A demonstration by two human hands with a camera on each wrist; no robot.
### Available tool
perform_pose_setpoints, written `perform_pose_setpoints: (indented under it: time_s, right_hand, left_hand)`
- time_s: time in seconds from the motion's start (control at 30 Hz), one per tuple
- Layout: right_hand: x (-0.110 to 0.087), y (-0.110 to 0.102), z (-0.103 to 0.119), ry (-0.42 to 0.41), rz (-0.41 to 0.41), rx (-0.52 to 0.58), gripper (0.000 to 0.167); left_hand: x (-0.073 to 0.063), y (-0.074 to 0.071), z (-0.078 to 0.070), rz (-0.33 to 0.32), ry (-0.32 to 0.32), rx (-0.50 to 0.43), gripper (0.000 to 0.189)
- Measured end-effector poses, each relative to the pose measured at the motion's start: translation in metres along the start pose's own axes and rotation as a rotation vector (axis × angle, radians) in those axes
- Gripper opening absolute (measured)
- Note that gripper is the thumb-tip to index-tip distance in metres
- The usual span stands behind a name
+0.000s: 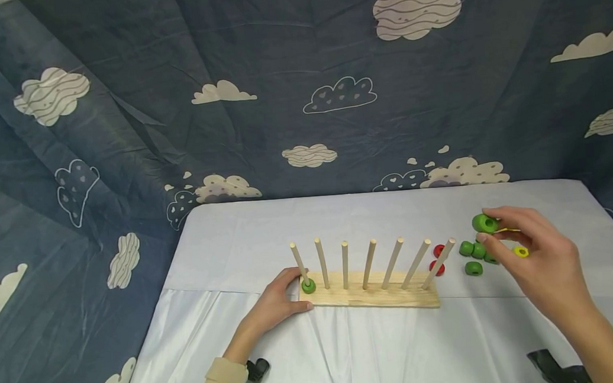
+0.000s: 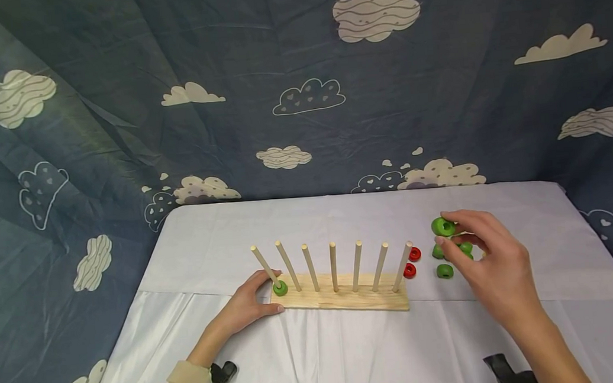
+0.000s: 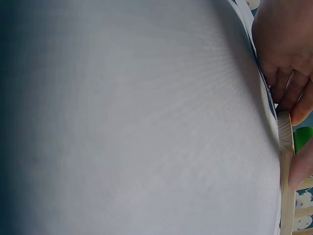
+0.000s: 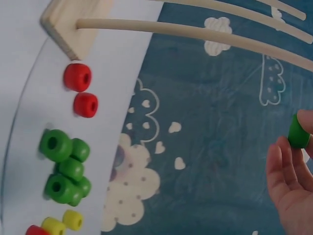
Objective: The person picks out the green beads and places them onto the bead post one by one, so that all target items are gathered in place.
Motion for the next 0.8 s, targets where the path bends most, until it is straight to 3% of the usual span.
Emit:
perform_pose_setpoints:
  time_s: [0.5, 0.8]
  right_hand:
    - [0.011, -0.001, 0.028, -0.082, 0.008, 0.078, 0.062]
    - [0.017, 0.002, 0.047, -0.152, 0.029, 0.101, 0.062]
  left_hand:
    - [0.0, -0.001, -0.001, 0.012, -0.039, 0.018, 0.07]
    - [0.001, -0.002, -0.001, 0.013, -0.014, 0.018, 0.069]
Point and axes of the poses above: each hand's wrist, its own x-axis towards the middle knuckle, its own y-axis out of the palm, z = x × y, the point moved 1 cm from there along x, towards the middle knuckle, and after that the axes turned 1 degree about x, right-handed, at the moved point
